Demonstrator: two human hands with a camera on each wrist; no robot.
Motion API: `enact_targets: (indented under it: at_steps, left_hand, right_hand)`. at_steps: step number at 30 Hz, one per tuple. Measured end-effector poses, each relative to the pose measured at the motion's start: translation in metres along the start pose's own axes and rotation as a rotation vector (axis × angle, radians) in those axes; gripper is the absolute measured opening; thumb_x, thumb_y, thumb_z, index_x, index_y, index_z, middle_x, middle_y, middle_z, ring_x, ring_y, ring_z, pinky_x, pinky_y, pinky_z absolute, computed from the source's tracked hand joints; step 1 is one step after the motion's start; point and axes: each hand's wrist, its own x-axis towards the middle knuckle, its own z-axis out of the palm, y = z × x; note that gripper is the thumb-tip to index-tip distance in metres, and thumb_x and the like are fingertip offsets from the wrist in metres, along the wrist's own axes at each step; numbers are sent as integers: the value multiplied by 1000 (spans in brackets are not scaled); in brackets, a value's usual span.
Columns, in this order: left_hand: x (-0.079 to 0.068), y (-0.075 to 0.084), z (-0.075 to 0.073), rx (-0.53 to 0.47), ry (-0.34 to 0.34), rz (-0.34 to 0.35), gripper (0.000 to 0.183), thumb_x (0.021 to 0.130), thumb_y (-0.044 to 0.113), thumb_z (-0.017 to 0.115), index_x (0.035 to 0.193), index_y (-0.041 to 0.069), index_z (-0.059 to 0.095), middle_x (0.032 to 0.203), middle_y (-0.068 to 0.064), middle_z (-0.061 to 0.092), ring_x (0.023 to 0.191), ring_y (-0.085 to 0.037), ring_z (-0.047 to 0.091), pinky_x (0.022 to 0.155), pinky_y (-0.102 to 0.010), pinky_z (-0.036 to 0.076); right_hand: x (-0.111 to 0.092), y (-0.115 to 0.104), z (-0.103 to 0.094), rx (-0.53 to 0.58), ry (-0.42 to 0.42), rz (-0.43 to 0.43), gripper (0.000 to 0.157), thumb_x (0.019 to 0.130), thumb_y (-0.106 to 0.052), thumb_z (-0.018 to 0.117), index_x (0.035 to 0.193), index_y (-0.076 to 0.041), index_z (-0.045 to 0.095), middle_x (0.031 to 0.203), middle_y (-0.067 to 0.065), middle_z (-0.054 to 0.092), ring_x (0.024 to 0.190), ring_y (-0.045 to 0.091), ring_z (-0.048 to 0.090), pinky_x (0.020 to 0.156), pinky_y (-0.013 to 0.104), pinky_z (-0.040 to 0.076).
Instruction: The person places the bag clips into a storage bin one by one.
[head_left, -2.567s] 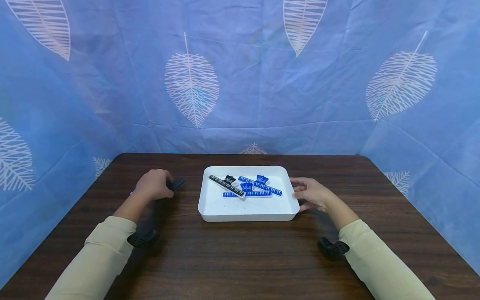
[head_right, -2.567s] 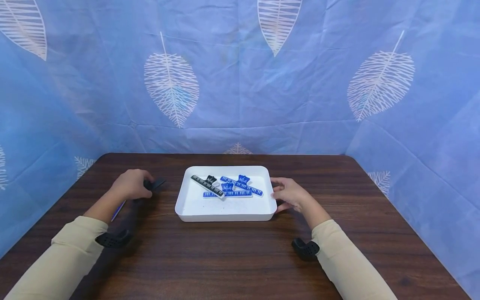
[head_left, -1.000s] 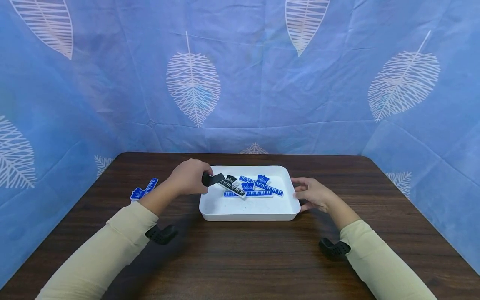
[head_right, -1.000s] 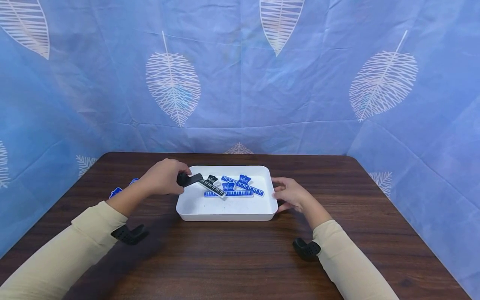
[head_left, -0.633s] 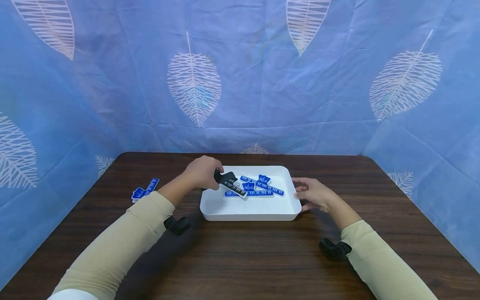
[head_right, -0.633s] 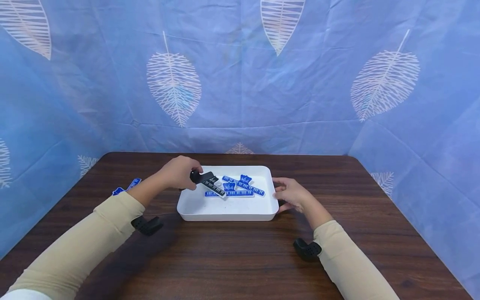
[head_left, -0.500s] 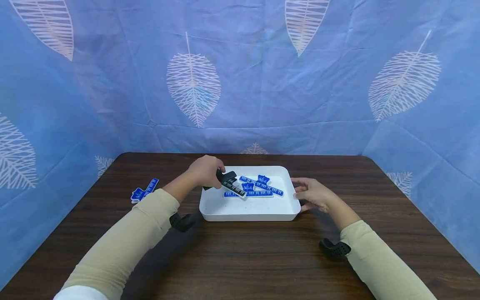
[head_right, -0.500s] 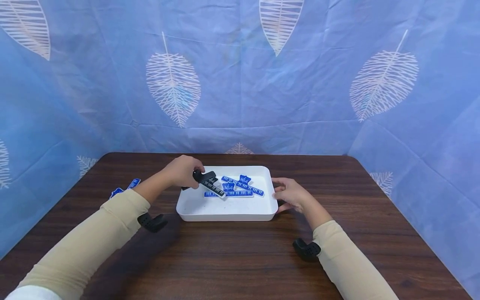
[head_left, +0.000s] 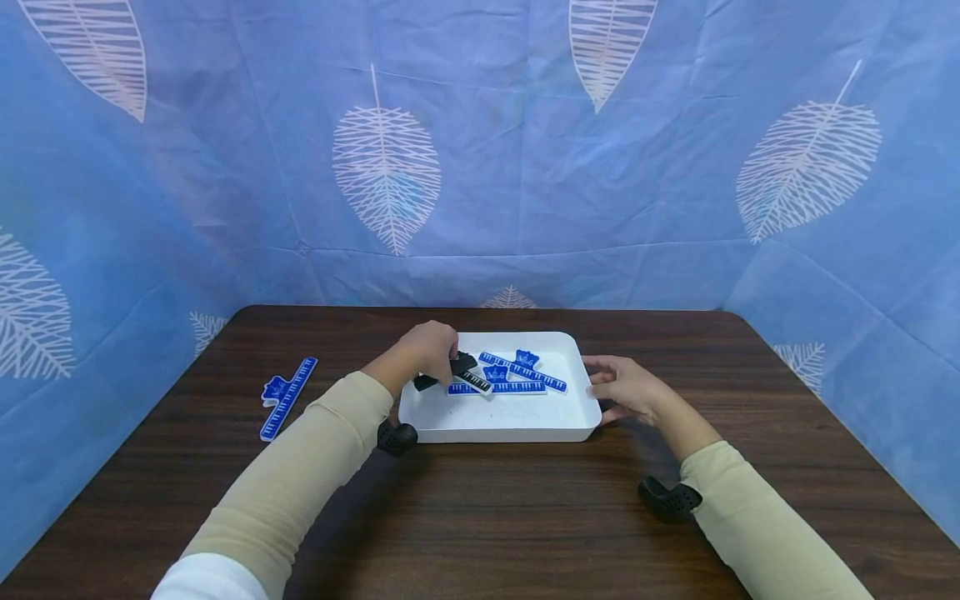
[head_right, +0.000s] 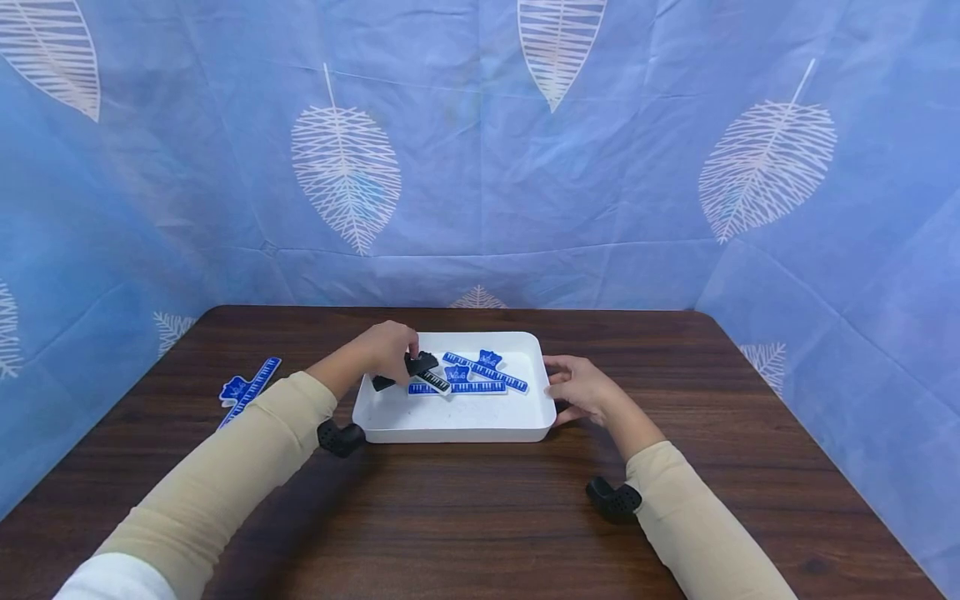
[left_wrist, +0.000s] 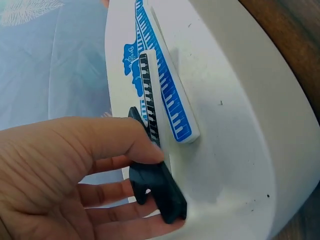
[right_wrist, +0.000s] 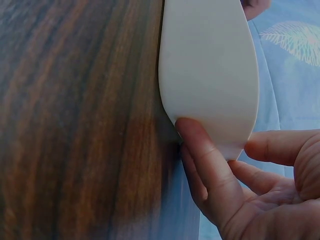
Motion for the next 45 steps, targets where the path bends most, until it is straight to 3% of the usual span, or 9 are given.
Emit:
enact_targets:
  at_steps: [10, 18, 25, 31, 45]
  left_hand:
    - [4, 5, 8, 68, -135, -72, 39, 74, 13, 82, 106, 6, 62, 94, -6, 60, 82, -22, 59, 53, -30, 56]
    - [2, 3, 3, 113, -133, -43, 27, 75, 9, 80, 95, 11, 63, 89, -2, 61, 84, -20, 56, 68, -31, 54]
    - [-3, -3, 0, 55, -44, -19, 34, 74, 8, 80, 104, 11, 65, 96, -2, 62, 86, -20, 55, 72, -32, 53]
    - [-15, -8, -4, -15, 59, 11, 38, 77, 10, 79, 112, 8, 66, 103, -4, 65, 87, -19, 57, 76, -34, 55]
    - [-47, -17, 1, -123, 299, 27, 25, 81, 16, 76, 104, 8, 71, 90, -4, 64, 81, -19, 56, 71, -34, 52]
  right_hand:
    - [0, -2, 2, -14, 2, 4, 66, 96, 3, 56, 152, 3, 21, 136, 34, 44, 102, 35, 64, 71, 47, 60]
    - [0, -2, 2, -14, 2, 5, 67, 96, 3, 55, 153, 3, 20, 135, 34, 44, 100, 33, 65, 71, 47, 60]
    - [3, 1, 1, -13, 11, 10, 66, 95, 3, 55, 152, 3, 23, 133, 33, 46, 98, 31, 66, 70, 46, 60]
    - [3, 1, 1, -11, 12, 11, 65, 95, 4, 54, 152, 2, 23, 132, 32, 47, 96, 29, 66, 70, 47, 60]
    - [2, 1, 1, -14, 27, 17, 66, 94, 3, 57, 152, 2, 24, 133, 33, 46, 97, 32, 65, 71, 47, 60]
